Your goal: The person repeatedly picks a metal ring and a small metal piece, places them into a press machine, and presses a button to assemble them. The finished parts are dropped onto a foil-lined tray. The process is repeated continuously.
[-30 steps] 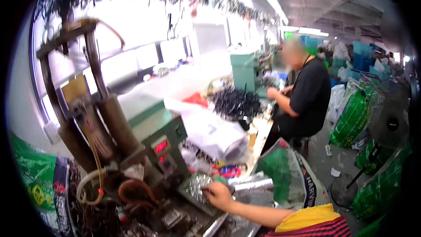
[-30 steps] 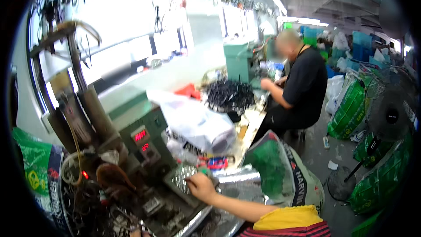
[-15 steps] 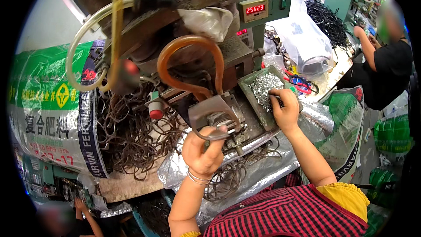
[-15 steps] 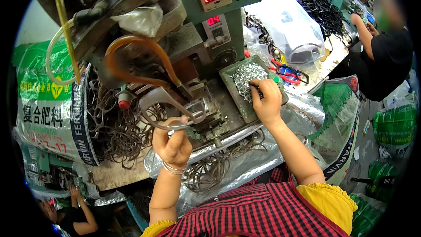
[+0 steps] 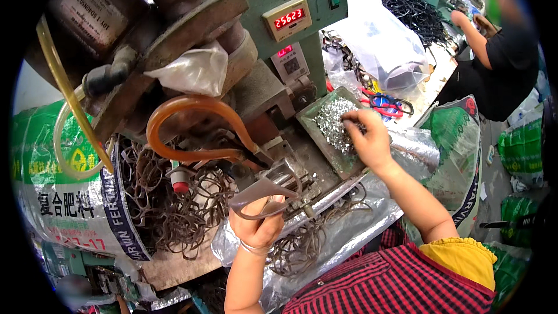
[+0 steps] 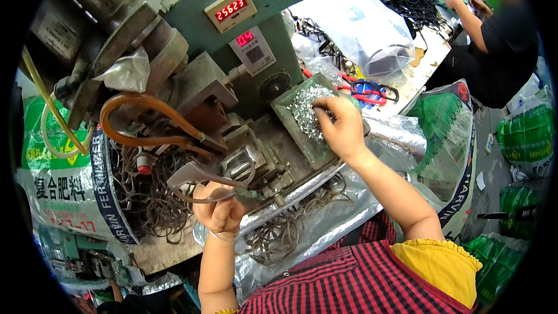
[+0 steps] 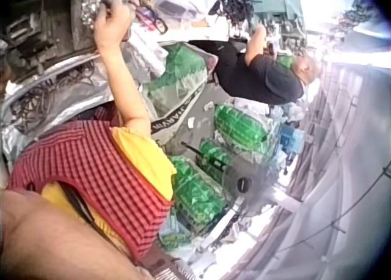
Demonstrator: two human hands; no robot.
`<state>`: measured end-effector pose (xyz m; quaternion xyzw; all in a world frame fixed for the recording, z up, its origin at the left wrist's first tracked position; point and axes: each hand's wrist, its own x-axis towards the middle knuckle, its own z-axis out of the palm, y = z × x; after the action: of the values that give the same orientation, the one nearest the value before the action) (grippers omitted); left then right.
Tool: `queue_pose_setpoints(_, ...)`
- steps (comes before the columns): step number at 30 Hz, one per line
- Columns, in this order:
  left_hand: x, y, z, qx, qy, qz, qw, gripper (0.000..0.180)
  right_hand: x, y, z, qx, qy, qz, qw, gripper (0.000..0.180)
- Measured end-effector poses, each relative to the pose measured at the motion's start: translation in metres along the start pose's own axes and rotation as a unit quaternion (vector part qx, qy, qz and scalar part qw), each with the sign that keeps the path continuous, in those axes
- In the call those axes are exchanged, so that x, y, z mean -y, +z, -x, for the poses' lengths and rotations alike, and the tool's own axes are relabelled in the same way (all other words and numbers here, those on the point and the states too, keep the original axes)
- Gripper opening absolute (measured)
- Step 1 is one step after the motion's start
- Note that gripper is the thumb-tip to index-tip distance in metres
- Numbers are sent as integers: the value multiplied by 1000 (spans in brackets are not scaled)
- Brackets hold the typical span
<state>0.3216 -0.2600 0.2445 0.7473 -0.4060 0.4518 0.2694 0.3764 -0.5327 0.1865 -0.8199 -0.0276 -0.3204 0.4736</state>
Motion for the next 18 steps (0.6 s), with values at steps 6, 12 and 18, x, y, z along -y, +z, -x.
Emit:
queue_pose_setpoints(6,-1,-1,1,-3,-10,-26,1000,26,-9,-10,-19,14,135,-56,989,12)
queue_pose_setpoints(12,8,-14,5,9,27,18,999,13,24,27,2,122,-200,166,958,18)
queue_pose_setpoints(18,-30,-34,22,-58,-124,-91,986,40,-35,17,6,164,-51,173,970,39)
